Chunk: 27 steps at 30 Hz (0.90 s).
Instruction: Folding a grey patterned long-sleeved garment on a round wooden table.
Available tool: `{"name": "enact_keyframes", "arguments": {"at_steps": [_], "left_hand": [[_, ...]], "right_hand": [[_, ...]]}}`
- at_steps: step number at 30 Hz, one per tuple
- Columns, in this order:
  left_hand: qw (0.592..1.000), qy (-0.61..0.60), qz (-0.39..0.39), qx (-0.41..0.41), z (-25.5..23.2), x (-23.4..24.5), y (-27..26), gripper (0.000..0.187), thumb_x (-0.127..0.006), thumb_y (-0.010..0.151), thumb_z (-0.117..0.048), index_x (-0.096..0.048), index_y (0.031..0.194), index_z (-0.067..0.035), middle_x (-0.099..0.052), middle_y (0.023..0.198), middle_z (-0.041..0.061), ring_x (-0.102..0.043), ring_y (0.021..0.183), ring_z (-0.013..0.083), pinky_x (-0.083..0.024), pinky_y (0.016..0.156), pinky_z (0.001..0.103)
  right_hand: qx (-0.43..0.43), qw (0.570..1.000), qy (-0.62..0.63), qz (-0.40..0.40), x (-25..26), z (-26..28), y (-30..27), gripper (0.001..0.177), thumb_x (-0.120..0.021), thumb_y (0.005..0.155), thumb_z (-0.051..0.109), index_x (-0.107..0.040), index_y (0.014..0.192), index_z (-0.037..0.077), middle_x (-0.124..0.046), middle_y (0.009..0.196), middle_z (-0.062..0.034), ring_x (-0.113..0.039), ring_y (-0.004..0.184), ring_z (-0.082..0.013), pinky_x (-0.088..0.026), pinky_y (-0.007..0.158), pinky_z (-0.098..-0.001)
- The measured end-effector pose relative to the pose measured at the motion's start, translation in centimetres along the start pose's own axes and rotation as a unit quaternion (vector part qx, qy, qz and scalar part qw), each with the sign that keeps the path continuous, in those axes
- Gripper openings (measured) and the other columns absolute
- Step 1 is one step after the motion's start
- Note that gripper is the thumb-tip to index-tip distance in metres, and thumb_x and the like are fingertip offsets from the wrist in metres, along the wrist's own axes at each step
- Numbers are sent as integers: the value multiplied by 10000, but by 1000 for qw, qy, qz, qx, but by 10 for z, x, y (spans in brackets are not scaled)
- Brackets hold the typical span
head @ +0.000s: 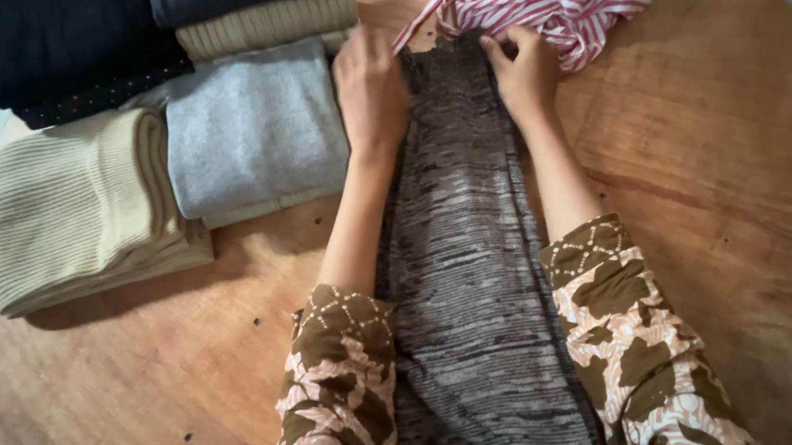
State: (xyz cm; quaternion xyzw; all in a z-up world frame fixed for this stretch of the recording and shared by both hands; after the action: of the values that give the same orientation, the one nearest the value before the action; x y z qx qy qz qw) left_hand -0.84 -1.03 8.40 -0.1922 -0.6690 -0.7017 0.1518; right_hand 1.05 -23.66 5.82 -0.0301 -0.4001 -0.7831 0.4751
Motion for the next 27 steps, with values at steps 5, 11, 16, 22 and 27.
{"name": "enact_keyframes", "arguments": {"at_steps": [5,11,16,22,27], "left_hand": [[929,-275,236,77,-25,4,-1,229,-679,952,-195,-678,1021,23,-669,1006,215,-654,880,411,-540,791,498],[889,-417,130,137,-21,-34,-36,388,-846,833,-292,-647,827,41,-629,912,230,-624,820,416,-513,742,482],[898,-414,122,85,-29,-17,-34,345,-884,698,-219,-661,875,-25,-659,886,186,-631,845,411,-478,720,488],[851,-500,145,67,-36,-30,-44,543,-769,811,-28,-484,1272,-68,-688,1078,155,-652,1043,387,-499,887,466],[828,-549,114,18,-30,10,-23,639,-669,744,97,-530,1331,-115,-694,1194,154,-662,1089,386,-520,946,433]], "right_hand": [[28,1000,11,-4,-1,1,-1,303,-742,1024,286,-728,917,3,-705,797,-187,-677,683,-328,-466,620,-421],[-2,1000,-10,1,-5,-4,1,363,-715,1031,327,-699,884,-3,-697,781,-192,-671,694,-354,-472,628,-433],[24,999,-19,27,-6,1,0,306,-800,940,306,-706,889,19,-728,787,-150,-713,699,-305,-511,627,-413],[50,998,-14,24,-9,-8,-1,227,-803,923,245,-717,923,35,-743,804,-129,-732,714,-284,-527,626,-391],[38,999,-12,26,-5,8,1,241,-782,950,257,-712,937,27,-732,786,-144,-717,687,-294,-510,608,-404]]}}
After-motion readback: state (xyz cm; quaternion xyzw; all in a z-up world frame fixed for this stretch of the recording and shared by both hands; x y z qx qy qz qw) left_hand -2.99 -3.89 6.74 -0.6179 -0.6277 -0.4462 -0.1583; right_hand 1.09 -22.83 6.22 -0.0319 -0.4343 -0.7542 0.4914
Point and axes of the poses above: each hand's wrist, its own y-axis towards the middle knuckle, its own x-axis out of the back of the hand, z = x × y, the point moved 5 cm from there along y, towards the middle knuckle
